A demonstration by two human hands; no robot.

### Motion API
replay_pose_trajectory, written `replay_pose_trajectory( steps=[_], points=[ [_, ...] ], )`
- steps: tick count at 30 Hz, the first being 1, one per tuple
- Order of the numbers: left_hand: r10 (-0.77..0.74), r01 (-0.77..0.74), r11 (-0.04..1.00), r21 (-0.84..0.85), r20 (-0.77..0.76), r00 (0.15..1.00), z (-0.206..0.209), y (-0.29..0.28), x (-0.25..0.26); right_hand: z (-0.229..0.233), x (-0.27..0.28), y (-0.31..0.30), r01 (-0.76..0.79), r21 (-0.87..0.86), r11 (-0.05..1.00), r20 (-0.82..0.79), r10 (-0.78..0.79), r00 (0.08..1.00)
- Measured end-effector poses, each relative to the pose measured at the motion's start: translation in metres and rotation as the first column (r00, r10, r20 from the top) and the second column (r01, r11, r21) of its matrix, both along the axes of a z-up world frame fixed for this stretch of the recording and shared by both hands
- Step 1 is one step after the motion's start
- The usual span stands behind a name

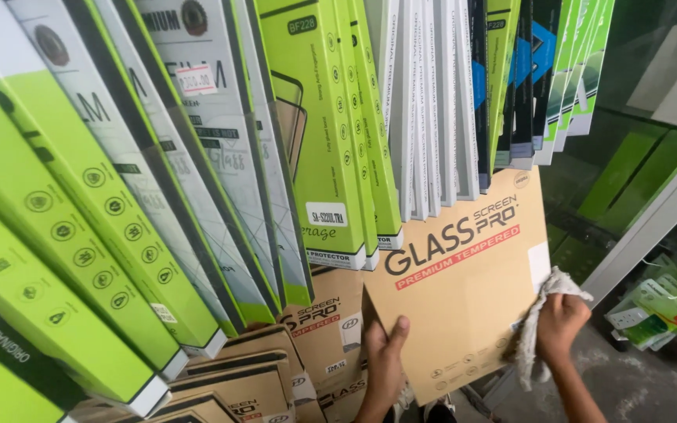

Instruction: Wiping down retail packages of screen protectors with a cleaning cloth.

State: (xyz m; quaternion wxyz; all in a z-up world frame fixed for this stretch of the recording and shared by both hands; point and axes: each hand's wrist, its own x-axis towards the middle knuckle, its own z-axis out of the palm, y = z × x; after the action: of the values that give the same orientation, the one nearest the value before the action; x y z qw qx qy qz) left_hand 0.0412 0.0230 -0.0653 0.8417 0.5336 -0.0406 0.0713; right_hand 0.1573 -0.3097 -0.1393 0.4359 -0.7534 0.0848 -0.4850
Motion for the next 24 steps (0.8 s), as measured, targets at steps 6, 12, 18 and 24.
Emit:
replay_pose_trajectory(
  steps=[6, 12, 18, 24],
  points=[
    [0.107, -0.103, 0.993, -0.061, 0.056, 0.993, 0.025, 0.006, -0.015, -0.008, -0.009, 0.032, -0.028, 0.116, 0.993, 0.029, 0.025, 0.999],
    [0.201, -0.210, 0.973, -0.093, -0.104, 0.974, -0.023, -0.001, -0.012, -0.011, -0.007, 0.021, -0.005, 0.078, 0.997, -0.049, 0.009, 0.999],
    [0.319, -0.319, 0.943, 0.089, 0.025, 0.948, 0.027, -0.007, -0.041, 0.013, -0.004, 0.043, -0.070, 0.111, 0.991, -0.154, 0.087, 0.984],
    [0.416, -0.418, 0.905, 0.073, 0.040, 0.908, 0.011, -0.004, -0.039, -0.013, 0.002, 0.061, -0.083, 0.077, 0.994, -0.158, 0.094, 0.983]
  ],
)
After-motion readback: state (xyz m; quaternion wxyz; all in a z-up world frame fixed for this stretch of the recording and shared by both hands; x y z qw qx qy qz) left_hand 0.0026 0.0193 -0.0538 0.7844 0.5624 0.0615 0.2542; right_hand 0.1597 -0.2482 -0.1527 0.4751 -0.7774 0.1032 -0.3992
